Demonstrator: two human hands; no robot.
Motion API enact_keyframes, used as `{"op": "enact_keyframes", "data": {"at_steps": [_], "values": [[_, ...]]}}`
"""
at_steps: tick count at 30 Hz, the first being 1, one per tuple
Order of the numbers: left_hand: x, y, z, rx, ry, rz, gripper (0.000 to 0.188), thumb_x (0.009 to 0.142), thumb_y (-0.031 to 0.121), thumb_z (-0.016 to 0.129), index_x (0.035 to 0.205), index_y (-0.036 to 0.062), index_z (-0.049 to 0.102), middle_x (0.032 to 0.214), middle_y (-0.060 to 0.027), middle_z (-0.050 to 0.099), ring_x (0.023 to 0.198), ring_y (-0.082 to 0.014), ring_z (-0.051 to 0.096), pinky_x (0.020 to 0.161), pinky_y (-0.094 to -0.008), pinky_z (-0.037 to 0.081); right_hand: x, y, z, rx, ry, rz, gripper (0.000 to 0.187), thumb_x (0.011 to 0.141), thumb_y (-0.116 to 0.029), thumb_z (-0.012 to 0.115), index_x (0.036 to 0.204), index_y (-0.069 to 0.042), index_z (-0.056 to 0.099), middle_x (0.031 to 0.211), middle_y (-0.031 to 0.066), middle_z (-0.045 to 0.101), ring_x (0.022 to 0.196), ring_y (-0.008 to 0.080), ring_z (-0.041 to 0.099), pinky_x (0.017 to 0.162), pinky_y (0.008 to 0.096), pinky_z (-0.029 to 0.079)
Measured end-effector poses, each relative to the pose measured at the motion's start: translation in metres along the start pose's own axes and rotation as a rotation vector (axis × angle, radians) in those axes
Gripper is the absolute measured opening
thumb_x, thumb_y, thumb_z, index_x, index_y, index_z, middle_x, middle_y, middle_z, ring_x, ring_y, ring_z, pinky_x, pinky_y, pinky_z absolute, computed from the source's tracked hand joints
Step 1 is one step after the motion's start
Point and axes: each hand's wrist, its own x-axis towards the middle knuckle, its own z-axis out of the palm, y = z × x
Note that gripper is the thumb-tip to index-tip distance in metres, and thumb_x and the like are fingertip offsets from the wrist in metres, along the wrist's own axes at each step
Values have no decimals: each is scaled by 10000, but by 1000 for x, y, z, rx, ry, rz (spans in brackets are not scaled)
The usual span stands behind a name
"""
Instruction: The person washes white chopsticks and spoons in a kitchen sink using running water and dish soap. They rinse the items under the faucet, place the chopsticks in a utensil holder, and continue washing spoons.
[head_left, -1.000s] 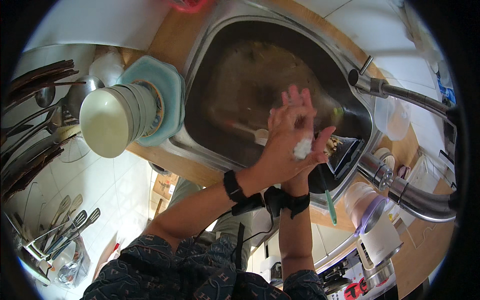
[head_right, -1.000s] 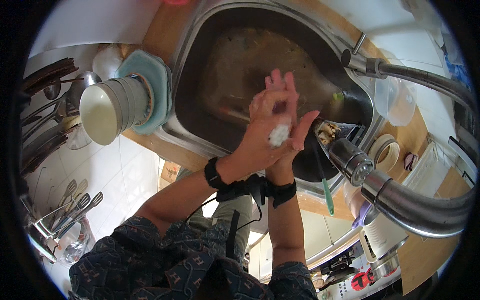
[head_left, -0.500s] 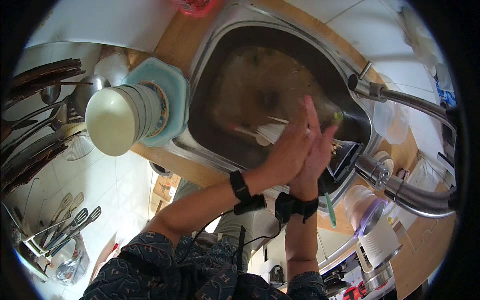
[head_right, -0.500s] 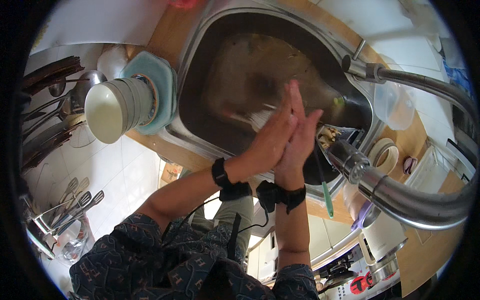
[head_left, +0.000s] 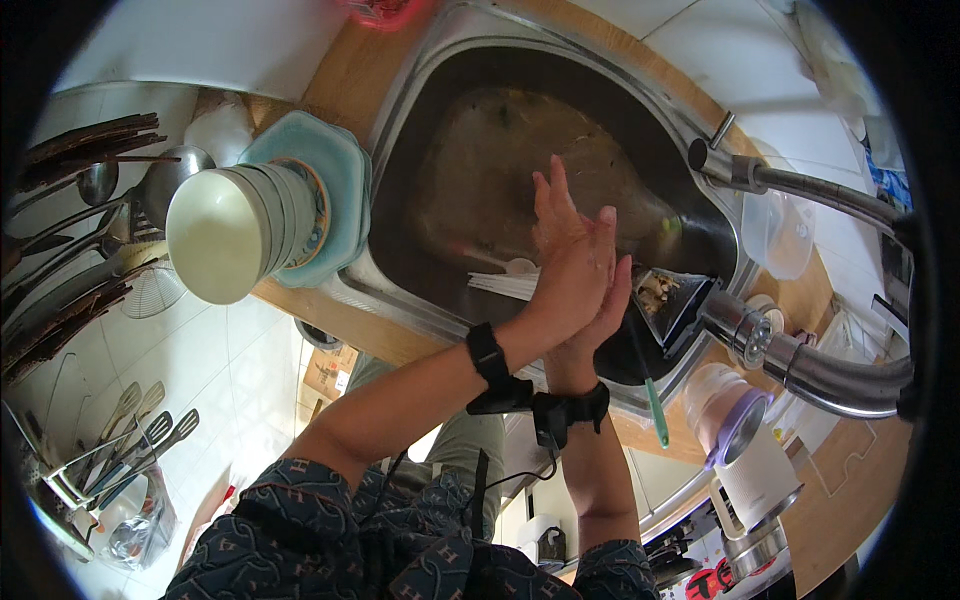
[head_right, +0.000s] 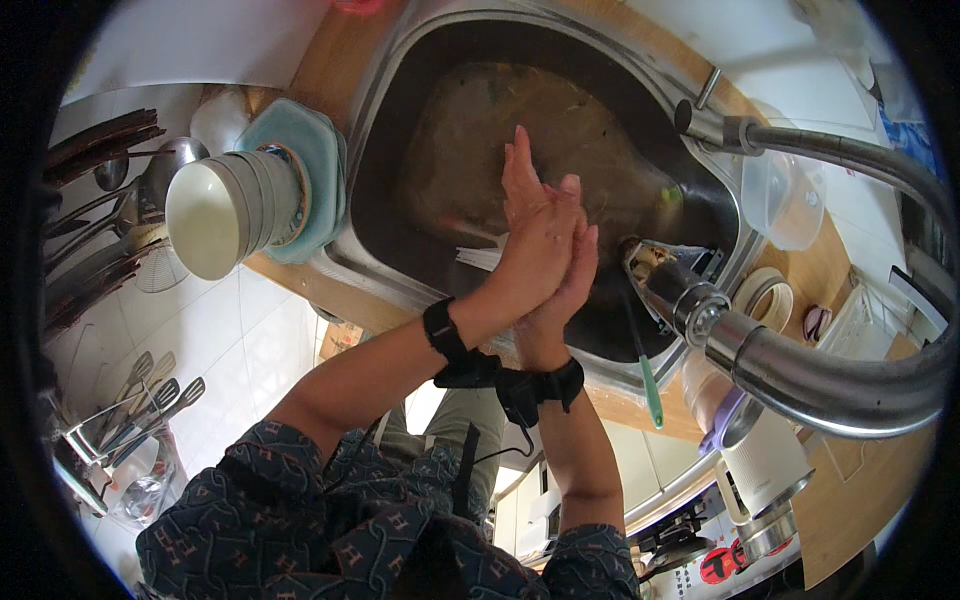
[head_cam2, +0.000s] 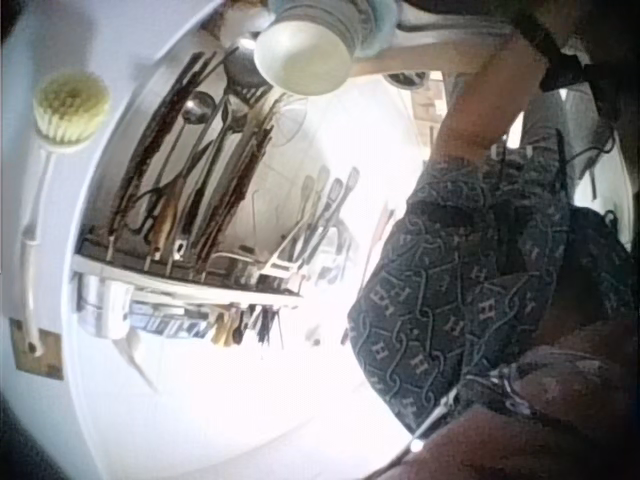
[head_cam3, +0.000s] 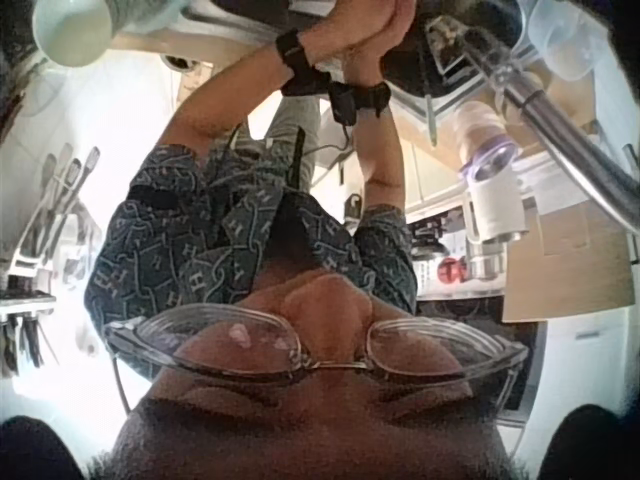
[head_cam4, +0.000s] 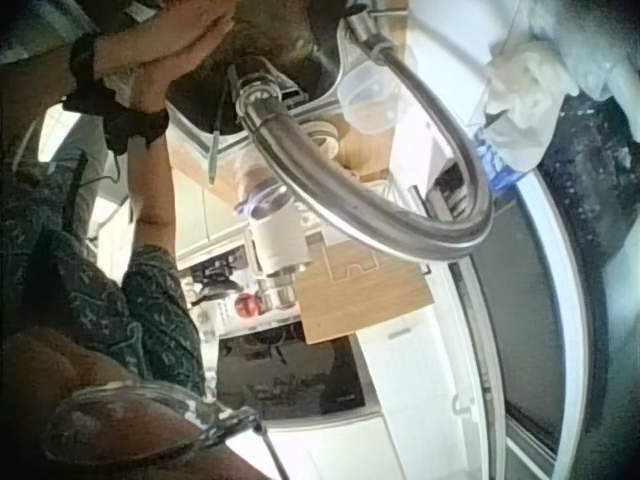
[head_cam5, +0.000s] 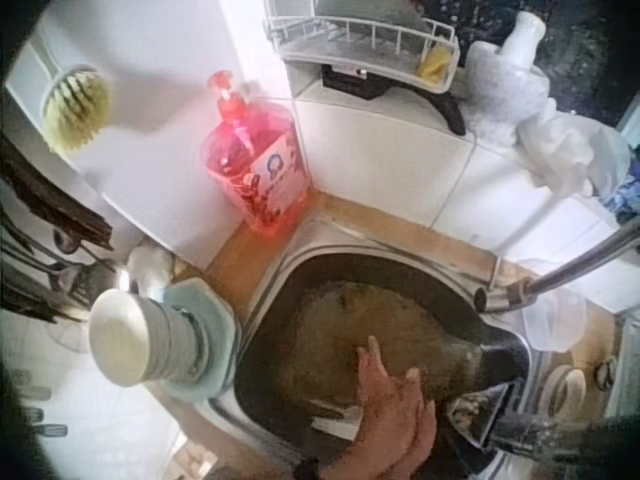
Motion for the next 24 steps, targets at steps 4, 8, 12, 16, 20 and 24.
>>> {"op": "enact_keyframes", "data": {"at_steps": [4, 8, 12, 16, 20, 24], "values": [[4, -17, 4, -174, -57, -228, 854, 1056, 593, 340, 1623, 59, -10, 1630, -327, 64, 1494, -449, 197, 1179, -494, 249, 8, 13, -15, -448, 112, -168, 408, 1085, -332, 353, 1107, -34, 631, 1052, 53, 652, 994, 141, 597, 872, 289, 445], [9, -24, 0, -415, -88, -454, 942, 1000, 747, 277, 1628, 112, -21, 1568, -235, 242, 1348, -334, 417, 1065, -434, 410, 18, 20, -25, -618, 172, -314, 340, 1053, -311, 417, 967, -46, 612, 845, 2, 597, 784, 73, 547, 668, 243, 380], [9, -23, -16, -629, -218, -721, 865, 1000, 745, 311, 1623, 189, 85, 1466, -151, 387, 1054, -213, 511, 834, -354, 471, 19, 24, -31, -576, 131, -357, 435, 1042, -377, 427, 867, -28, 620, 669, -3, 547, 594, 65, 481, 540, 254, 331], [6, -21, -30, -756, -222, -905, 836, 999, 748, 315, 1591, 168, 197, 1321, -96, 541, 880, -147, 487, 743, -334, 442, 15, 20, -33, -625, 25, -344, 650, 1054, -509, 343, 732, -15, 617, 581, 13, 517, 502, 82, 439, 489, 269, 304], [-2, -22, -26, -787, -385, -759, 844, 996, 755, 310, 1527, 100, 339, 1230, -86, 616, 868, -133, 486, 751, -330, 442, 17, 7, -35, -526, 94, -294, 746, 1067, -570, 246, 638, -43, 555, 594, 17, 527, 515, 101, 422, 509, 262, 308], [-6, -30, -10, -638, -367, -530, 781, 1026, 712, 288, 1409, 56, 470, 1221, -81, 601, 891, -148, 491, 811, -312, 424, 27, 3, -36, -418, 234, -266, 709, 1098, -509, 217, 612, -78, 503, 611, 12, 524, 560, 114, 411, 590, 257, 347]]}}
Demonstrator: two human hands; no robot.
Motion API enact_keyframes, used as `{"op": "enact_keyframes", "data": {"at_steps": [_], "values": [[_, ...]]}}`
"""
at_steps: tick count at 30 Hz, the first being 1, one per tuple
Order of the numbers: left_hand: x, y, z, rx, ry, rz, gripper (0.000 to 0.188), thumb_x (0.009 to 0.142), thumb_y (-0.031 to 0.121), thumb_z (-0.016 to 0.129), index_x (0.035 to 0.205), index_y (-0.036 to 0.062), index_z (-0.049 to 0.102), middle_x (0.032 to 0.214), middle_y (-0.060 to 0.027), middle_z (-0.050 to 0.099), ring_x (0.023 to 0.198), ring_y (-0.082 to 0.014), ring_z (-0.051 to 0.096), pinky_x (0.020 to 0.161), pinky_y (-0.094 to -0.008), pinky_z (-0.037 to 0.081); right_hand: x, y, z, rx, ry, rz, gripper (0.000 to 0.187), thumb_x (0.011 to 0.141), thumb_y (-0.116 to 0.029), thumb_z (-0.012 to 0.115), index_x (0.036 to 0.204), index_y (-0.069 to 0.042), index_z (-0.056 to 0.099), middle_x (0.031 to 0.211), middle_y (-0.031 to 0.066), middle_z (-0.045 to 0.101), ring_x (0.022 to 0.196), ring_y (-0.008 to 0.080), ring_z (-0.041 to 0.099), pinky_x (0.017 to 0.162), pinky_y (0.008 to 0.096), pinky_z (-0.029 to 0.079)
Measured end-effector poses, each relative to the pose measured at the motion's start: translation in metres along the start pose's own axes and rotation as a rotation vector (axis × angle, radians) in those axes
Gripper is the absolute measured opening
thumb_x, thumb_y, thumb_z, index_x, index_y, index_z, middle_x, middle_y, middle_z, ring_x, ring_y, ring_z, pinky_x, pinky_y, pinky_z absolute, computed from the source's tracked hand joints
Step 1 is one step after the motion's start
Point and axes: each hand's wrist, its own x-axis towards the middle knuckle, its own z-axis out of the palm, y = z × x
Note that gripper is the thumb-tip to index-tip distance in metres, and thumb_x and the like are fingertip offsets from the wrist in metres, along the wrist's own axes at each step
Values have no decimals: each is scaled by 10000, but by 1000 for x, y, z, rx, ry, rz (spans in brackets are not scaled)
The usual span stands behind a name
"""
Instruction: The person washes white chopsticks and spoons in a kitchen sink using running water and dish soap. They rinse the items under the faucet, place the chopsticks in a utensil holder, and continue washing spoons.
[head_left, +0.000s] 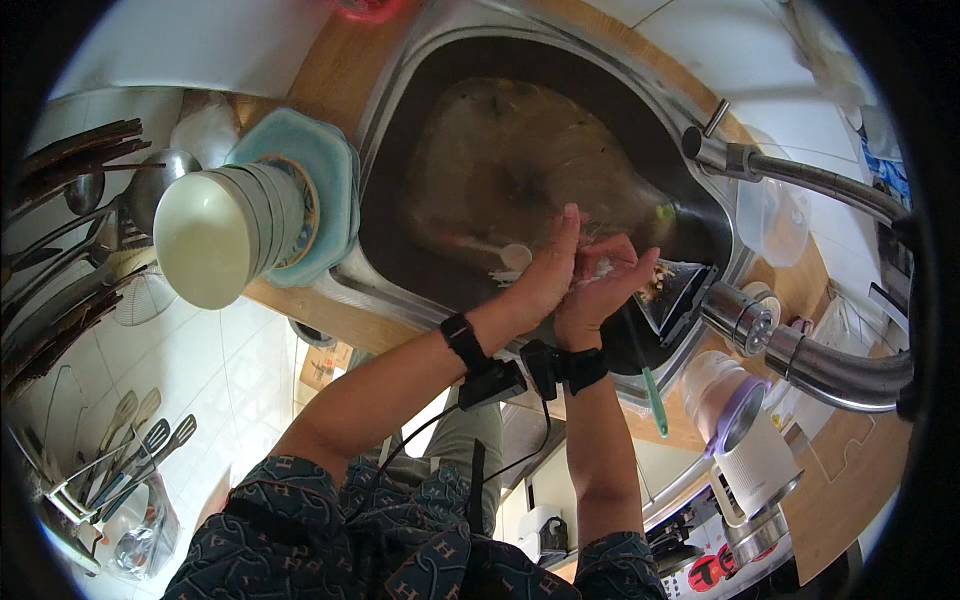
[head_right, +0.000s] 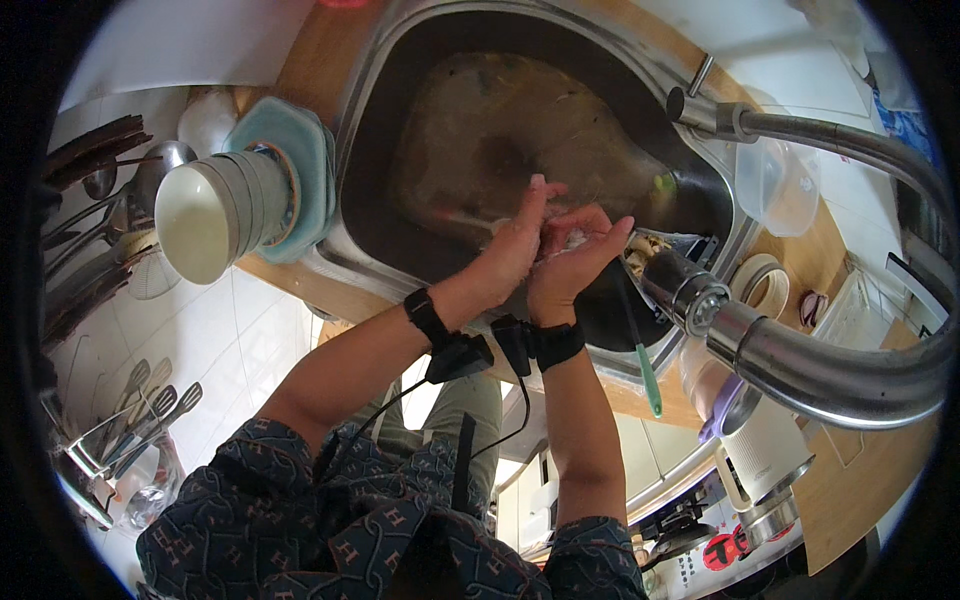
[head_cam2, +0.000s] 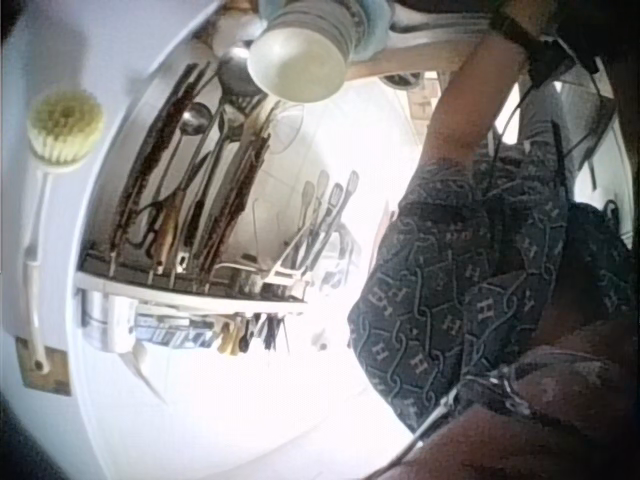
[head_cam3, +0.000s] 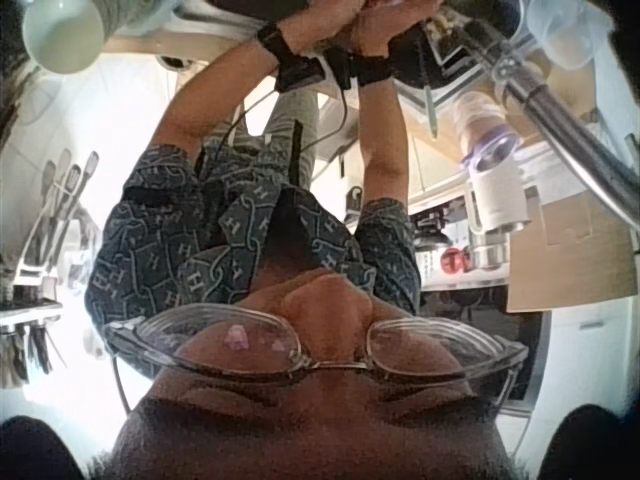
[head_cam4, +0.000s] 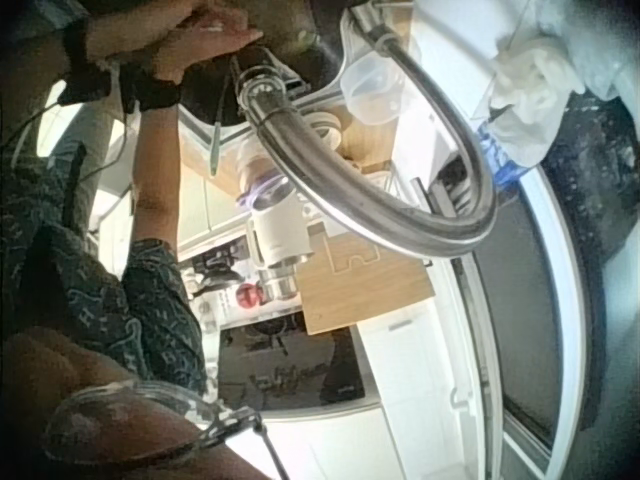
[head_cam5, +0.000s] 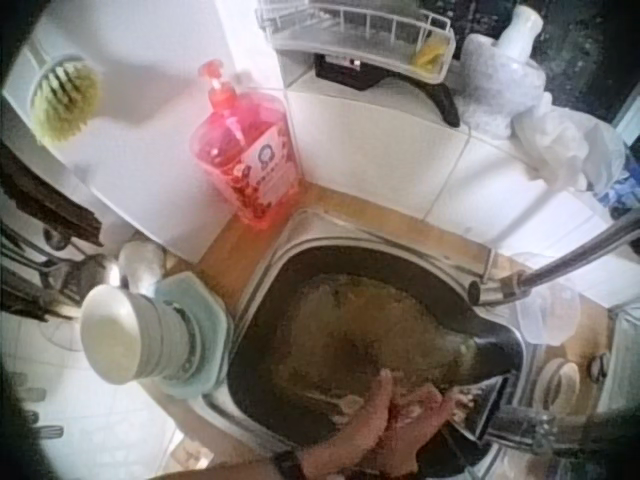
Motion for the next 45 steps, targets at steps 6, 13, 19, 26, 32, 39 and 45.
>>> {"op": "enact_keyframes", "data": {"at_steps": [6, 13, 19, 26, 32, 39, 45], "values": [[18, -15, -13, 46, 75, 13, 661, 1061, 638, 296, 1174, 74, 621, 1024, -21, 574, 892, -148, 485, 859, -292, 395, 3, 20, 12, -153, -49, -71, 617, 1124, -416, 232, 714, -77, 546, 683, 7, 533, 670, 122, 448, 692, 277, 371], [43, -11, -27, -6, 145, 186, 647, 1078, 592, 288, 1120, 49, 637, 1082, -69, 611, 967, -193, 522, 945, -340, 408, 20, 35, 35, -52, -33, 63, 499, 1126, -405, 292, 1016, -48, 623, 897, 47, 601, 870, 167, 549, 841, 320, 434], [48, -23, -43, -40, 152, 233, 598, 1088, 563, 287, 1180, 57, 594, 1113, -67, 578, 1053, -193, 547, 996, -366, 417, 16, 43, 39, -179, -154, 2, 464, 1120, -429, 317, 1233, -53, 563, 1173, 79, 597, 1076, 194, 553, 978, 341, 437], [54, -39, -55, -141, 194, 91, 545, 1102, 525, 305, 1335, 64, 479, 1240, -83, 566, 1123, -197, 554, 1038, -354, 418, 15, 60, 31, -294, -352, -30, 464, 1037, -462, 583, 1231, -40, 583, 1142, 83, 644, 1032, 153, 595, 914, 301, 483], [34, -19, -45, 180, -164, 221, 506, 1104, 476, 377, 1361, 71, 540, 1303, -96, 603, 1183, -176, 566, 1071, -340, 418, 45, 25, 5, -199, 6, 156, 281, 1014, -358, 659, 916, -98, 616, 746, -11, 591, 702, 99, 542, 635, 310, 445], [22, -16, -75, -101, -180, -177, 445, 1090, 372, 449, 1288, 15, 628, 1330, -158, 616, 1258, -243, 563, 1126, -365, 391, 37, -45, -27, 480, -108, 173, 267, 1070, -362, 550, 906, -151, 564, 698, -38, 447, 586, 78, 369, 626, 264, 368], [1, -12, -41, 408, 184, 104, 653, 1082, 479, 396, 1516, -9, 405, 1549, -197, 441, 1450, -305, 406, 1191, -388, 318, 6, -24, -3, 309, -189, 196, 467, 1053, -525, 493, 1042, -81, 637, 883, 52, 621, 819, 156, 580, 779, 321, 468]]}}
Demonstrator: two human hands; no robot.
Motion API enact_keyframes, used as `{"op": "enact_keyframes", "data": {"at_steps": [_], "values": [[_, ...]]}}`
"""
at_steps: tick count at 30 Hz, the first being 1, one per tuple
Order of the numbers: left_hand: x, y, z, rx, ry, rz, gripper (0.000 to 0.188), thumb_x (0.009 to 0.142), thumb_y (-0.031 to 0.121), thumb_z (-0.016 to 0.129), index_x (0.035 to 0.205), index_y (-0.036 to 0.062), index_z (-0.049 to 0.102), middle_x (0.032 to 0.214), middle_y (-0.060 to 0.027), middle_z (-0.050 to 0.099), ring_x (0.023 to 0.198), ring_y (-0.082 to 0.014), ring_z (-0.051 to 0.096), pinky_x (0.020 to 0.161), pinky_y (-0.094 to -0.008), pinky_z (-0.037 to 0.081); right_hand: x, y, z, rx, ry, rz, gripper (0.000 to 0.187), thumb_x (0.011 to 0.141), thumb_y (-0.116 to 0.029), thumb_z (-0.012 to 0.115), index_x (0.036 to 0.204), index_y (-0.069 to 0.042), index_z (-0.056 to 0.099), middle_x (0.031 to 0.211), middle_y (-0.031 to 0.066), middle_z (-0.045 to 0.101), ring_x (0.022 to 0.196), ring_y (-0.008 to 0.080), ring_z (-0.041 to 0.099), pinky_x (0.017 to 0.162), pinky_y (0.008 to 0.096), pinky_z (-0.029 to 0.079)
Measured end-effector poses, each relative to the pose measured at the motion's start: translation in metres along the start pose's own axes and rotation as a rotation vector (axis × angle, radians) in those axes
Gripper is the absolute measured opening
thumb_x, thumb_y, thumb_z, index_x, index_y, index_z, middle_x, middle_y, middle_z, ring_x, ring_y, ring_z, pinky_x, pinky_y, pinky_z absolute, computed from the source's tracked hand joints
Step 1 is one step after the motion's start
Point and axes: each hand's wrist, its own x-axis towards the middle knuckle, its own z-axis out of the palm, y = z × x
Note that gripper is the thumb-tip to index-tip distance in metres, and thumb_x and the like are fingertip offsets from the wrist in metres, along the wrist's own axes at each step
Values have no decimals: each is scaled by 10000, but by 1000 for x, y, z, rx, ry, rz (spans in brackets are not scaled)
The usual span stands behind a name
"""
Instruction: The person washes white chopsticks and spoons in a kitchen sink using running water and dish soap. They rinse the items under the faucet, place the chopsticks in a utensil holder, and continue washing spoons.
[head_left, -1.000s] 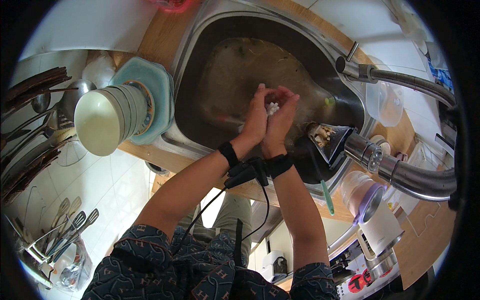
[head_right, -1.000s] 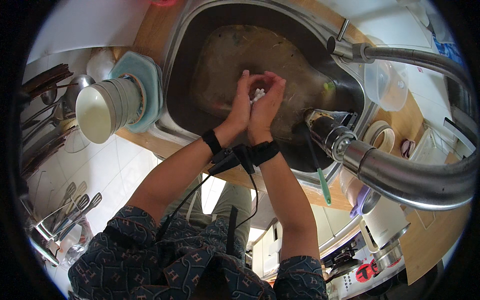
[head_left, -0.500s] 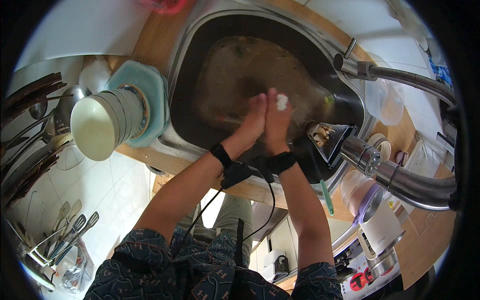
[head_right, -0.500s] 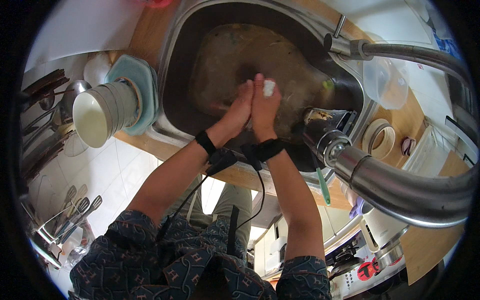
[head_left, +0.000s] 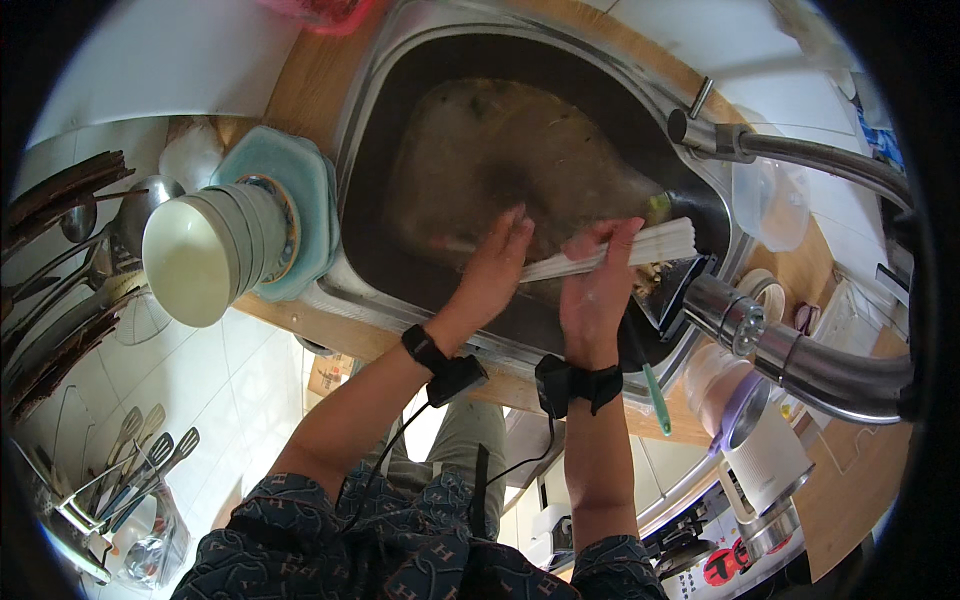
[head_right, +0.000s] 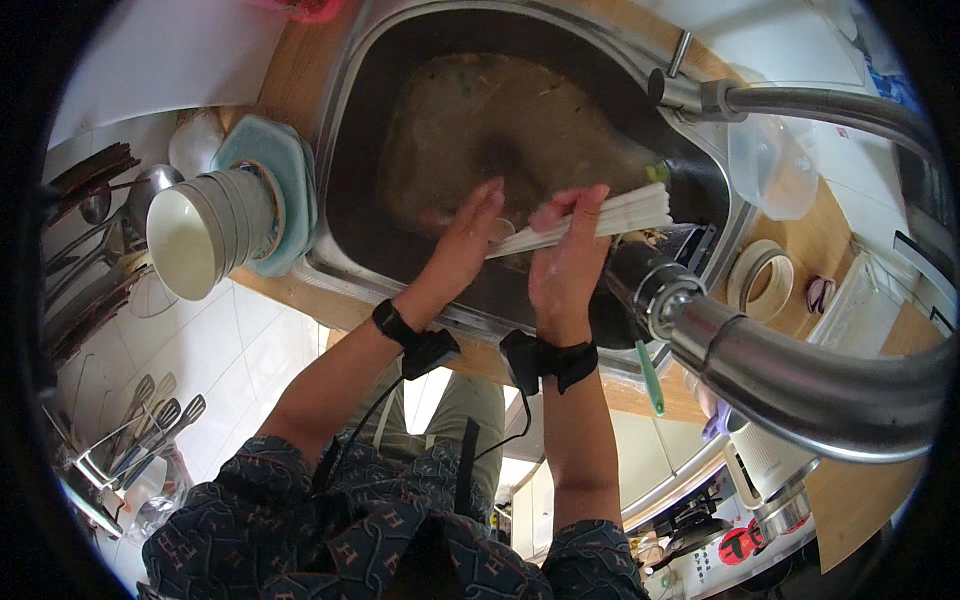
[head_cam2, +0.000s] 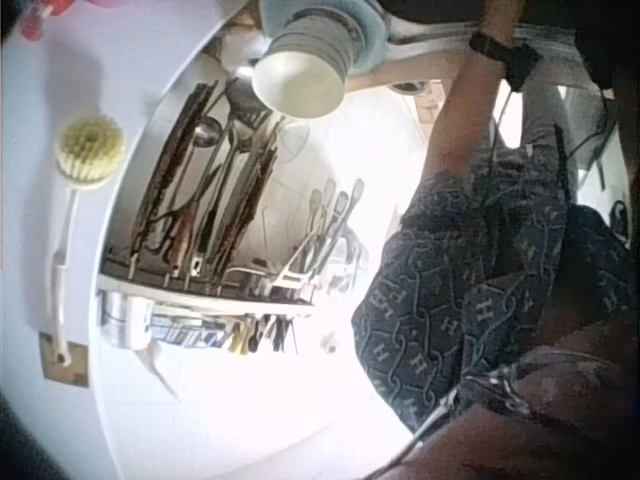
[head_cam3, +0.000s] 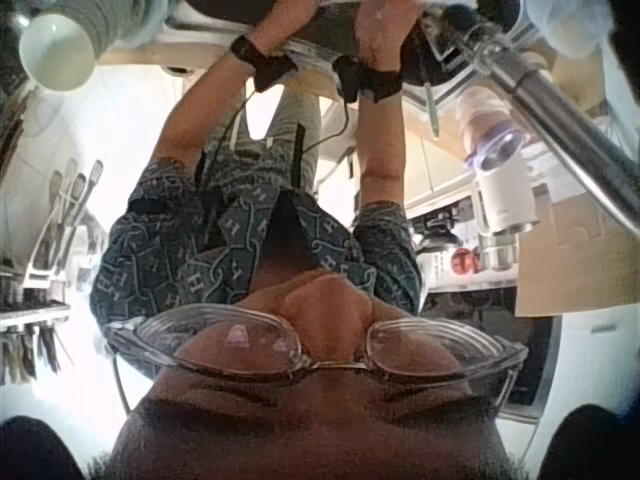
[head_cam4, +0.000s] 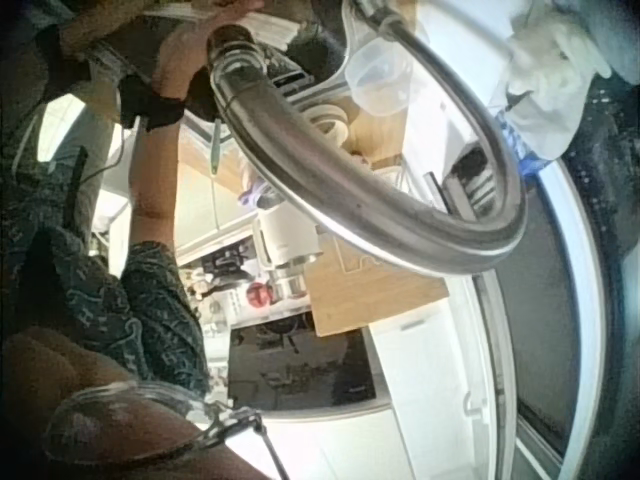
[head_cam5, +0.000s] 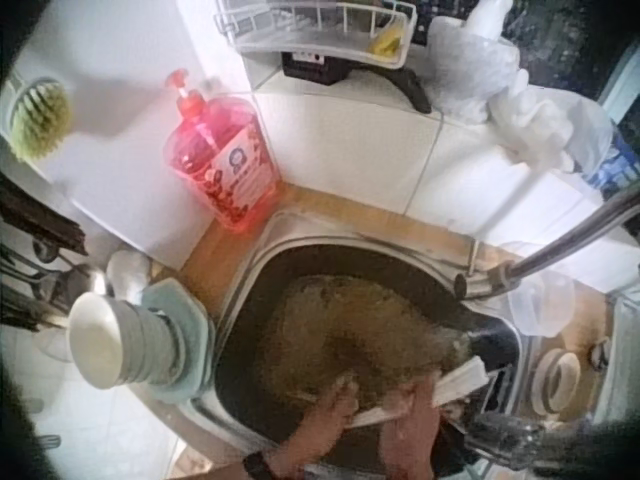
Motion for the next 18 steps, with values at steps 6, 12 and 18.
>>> {"op": "enact_keyframes", "data": {"at_steps": [6, 12, 18], "values": [[-7, 27, 29, 366, -92, 520, 668, 1087, 362, 368, 1561, -77, 200, 1624, -321, 201, 1525, -431, 200, 1228, -449, 241, -36, 2, 24, 462, -57, 274, 852, 1024, -708, 198, 1591, -80, 305, 1656, 56, 305, 1487, 257, 327, 1235, 375, 217], [-22, 36, 31, 379, -87, 539, 624, 1094, 255, 335, 1603, -37, 123, 1671, -283, 79, 1562, -389, 112, 1255, -440, 144, -35, 0, 19, 268, 108, 155, 619, 1102, -467, 263, 1583, -79, 299, 1621, 122, 359, 1446, 291, 394, 1214, 428, 286], [-25, 47, 36, 799, -162, 655, 654, 1011, 255, 470, 1511, -126, 291, 1610, -339, 219, 1508, -506, 189, 1182, -663, 188, -54, 16, 3, -169, -73, 0, 549, 1110, -406, 286, 1576, -116, 302, 1581, 94, 399, 1414, 297, 427, 1190, 428, 328]]}}
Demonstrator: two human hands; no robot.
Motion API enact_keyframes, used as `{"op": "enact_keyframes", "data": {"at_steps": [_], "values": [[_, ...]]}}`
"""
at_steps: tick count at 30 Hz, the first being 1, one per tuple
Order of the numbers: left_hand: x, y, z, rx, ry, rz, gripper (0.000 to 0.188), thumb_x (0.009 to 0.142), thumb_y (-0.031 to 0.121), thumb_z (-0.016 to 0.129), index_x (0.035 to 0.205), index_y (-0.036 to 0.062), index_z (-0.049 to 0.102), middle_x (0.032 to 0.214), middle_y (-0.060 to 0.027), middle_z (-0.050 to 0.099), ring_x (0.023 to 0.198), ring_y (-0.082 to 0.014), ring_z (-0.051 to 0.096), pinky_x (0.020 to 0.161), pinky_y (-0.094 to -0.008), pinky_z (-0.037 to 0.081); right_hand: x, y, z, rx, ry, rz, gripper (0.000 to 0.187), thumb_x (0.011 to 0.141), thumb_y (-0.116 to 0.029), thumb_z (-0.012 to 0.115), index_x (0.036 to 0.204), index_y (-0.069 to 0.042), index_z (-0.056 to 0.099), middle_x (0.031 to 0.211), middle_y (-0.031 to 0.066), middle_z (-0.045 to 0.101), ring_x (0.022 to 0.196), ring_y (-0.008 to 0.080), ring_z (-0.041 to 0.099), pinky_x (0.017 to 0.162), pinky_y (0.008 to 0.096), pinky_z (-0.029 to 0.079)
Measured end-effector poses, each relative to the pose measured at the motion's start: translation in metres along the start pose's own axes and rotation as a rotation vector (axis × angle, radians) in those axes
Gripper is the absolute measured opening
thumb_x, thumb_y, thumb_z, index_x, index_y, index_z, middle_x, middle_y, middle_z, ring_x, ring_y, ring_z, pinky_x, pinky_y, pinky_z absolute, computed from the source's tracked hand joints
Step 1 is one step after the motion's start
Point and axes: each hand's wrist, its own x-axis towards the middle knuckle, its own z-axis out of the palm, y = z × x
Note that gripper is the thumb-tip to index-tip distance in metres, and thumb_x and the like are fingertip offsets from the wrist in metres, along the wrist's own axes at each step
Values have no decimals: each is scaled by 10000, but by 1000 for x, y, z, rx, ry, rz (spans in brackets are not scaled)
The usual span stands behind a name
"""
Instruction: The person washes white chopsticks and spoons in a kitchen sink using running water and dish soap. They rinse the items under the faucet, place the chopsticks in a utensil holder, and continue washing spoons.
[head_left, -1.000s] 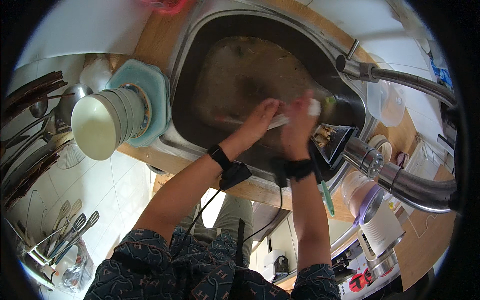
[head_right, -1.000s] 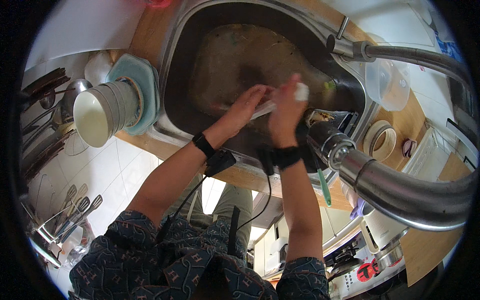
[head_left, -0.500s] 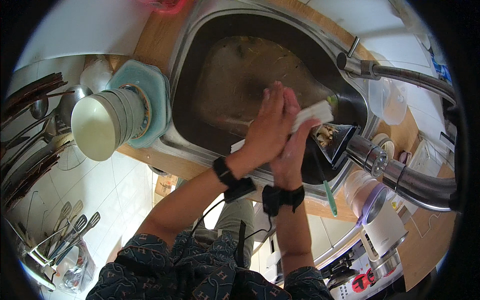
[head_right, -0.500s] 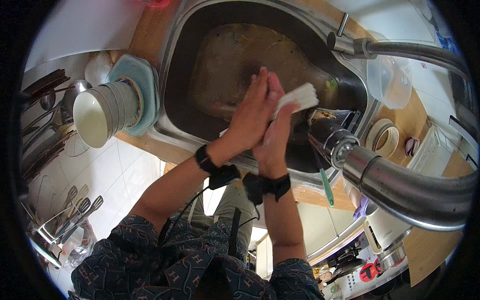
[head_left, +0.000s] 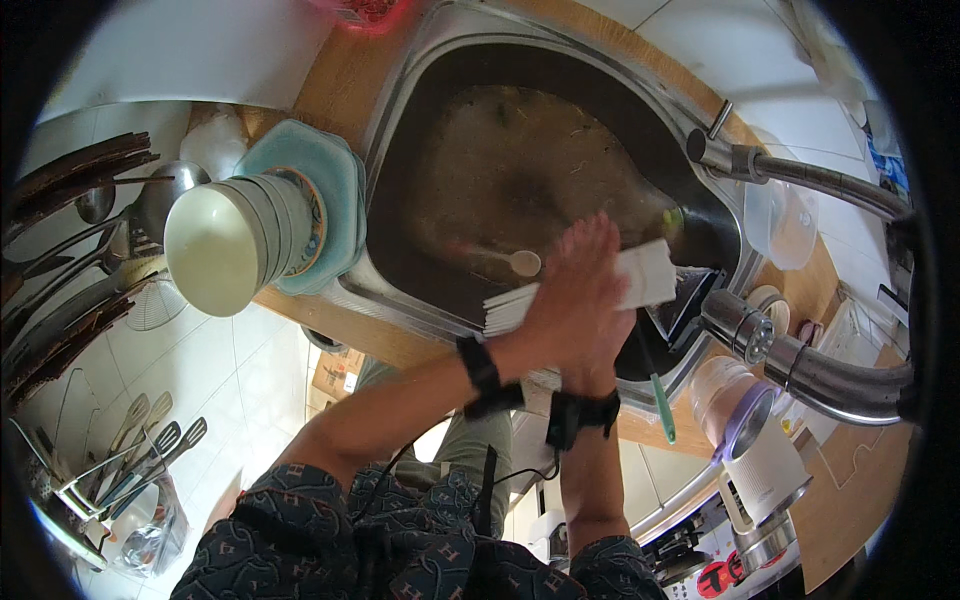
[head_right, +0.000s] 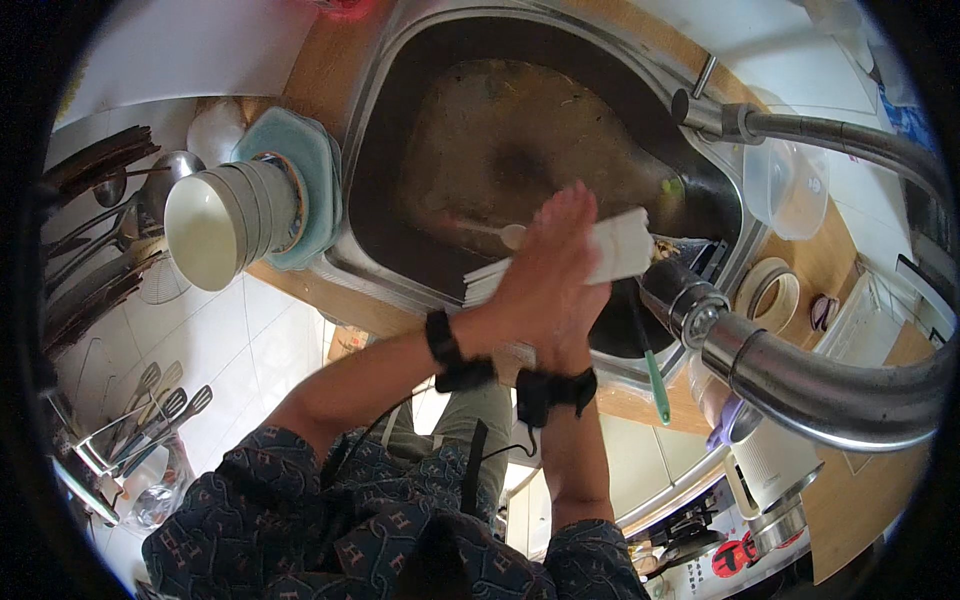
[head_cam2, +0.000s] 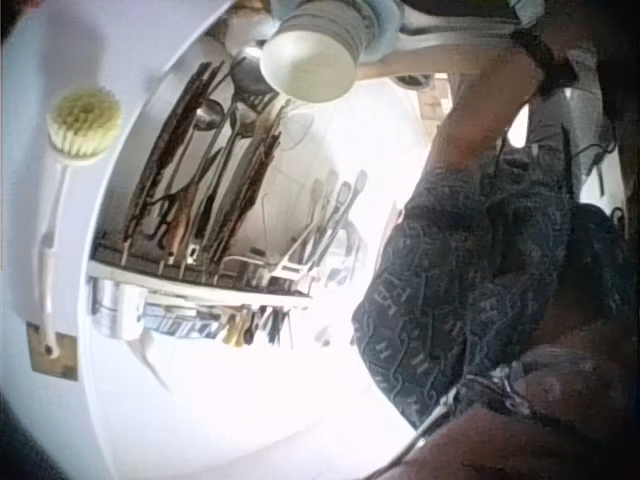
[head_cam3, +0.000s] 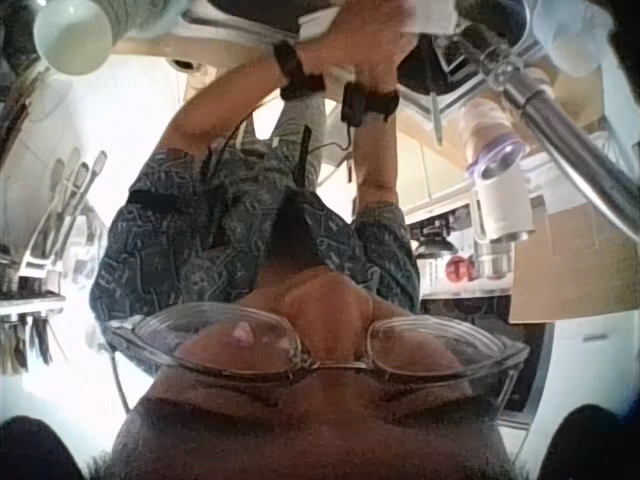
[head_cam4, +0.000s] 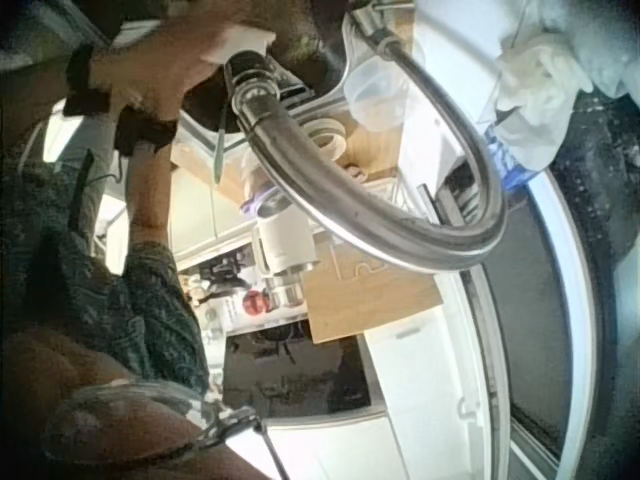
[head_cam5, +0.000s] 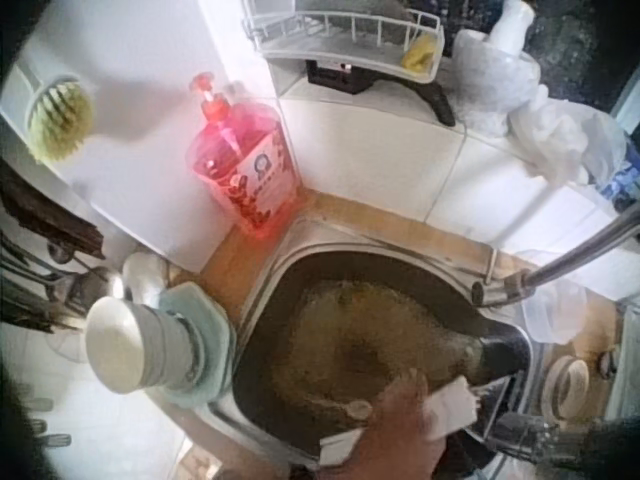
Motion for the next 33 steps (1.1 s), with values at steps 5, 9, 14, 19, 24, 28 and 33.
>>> {"op": "enact_keyframes", "data": {"at_steps": [5, 9, 14, 19, 24, 28, 33], "values": [[-6, 2, 4, -244, 64, -60, 602, 1046, 251, 413, 1503, -123, 296, 1617, -324, 215, 1530, -470, 158, 1168, -651, 244, 17, -5, -15, 507, 67, 210, 575, 1109, -459, 262, 1588, -143, 289, 1608, 86, 363, 1433, 295, 408, 1207, 432, 298], [11, -22, 4, 74, 141, -55, 655, 1041, 252, 413, 1551, -104, 209, 1634, -301, 196, 1527, -460, 181, 1194, -609, 230, 12, -11, -4, 714, 36, 254, 593, 1106, -487, 294, 1584, -137, 303, 1597, 77, 387, 1438, 279, 403, 1205, 422, 299], [10, -24, 9, 72, 212, 137, 690, 1002, 222, 537, 1598, 47, 236, 1667, -227, 175, 1517, -404, 253, 1180, -599, 280, 27, -16, -2, 639, 207, 353, 403, 1064, -464, 491, 1285, -149, 611, 1321, 67, 636, 1263, 220, 570, 1097, 410, 440], [-27, -46, -22, -610, -87, -281, 638, 1048, 387, 516, 1561, 51, 338, 1559, -228, 405, 1405, -351, 453, 1145, -491, 371, 46, -33, -21, 479, 77, -44, 374, 1076, -407, 509, 773, -190, 537, 632, -44, 441, 580, 96, 395, 579, 280, 358], [-37, -60, -13, -1673, -177, -644, 613, 1073, 535, 399, 1468, 79, 510, 1424, -146, 576, 1341, -234, 520, 1155, -392, 353, 41, -25, -12, 504, -31, -2, 414, 1098, -403, 457, 755, -172, 487, 570, -52, 336, 489, 89, 255, 492, 277, 237], [-28, -48, -11, -1502, -64, -646, 664, 1079, 502, 403, 1532, 17, 399, 1527, -185, 472, 1450, -253, 394, 1190, -393, 293, 34, -6, 4, 324, -177, -85, 356, 1107, -370, 445, 892, -129, 595, 653, -27, 517, 547, 94, 421, 540, 268, 335], [-1, -24, -19, -706, 246, -203, 653, 1097, 363, 354, 1603, -8, 175, 1656, -247, 207, 1546, -362, 197, 1230, -433, 202, 11, 9, 22, 0, 197, -24, 490, 1107, -442, 381, 1400, -69, 501, 1314, 102, 567, 1168, 199, 543, 1017, 352, 429]]}}
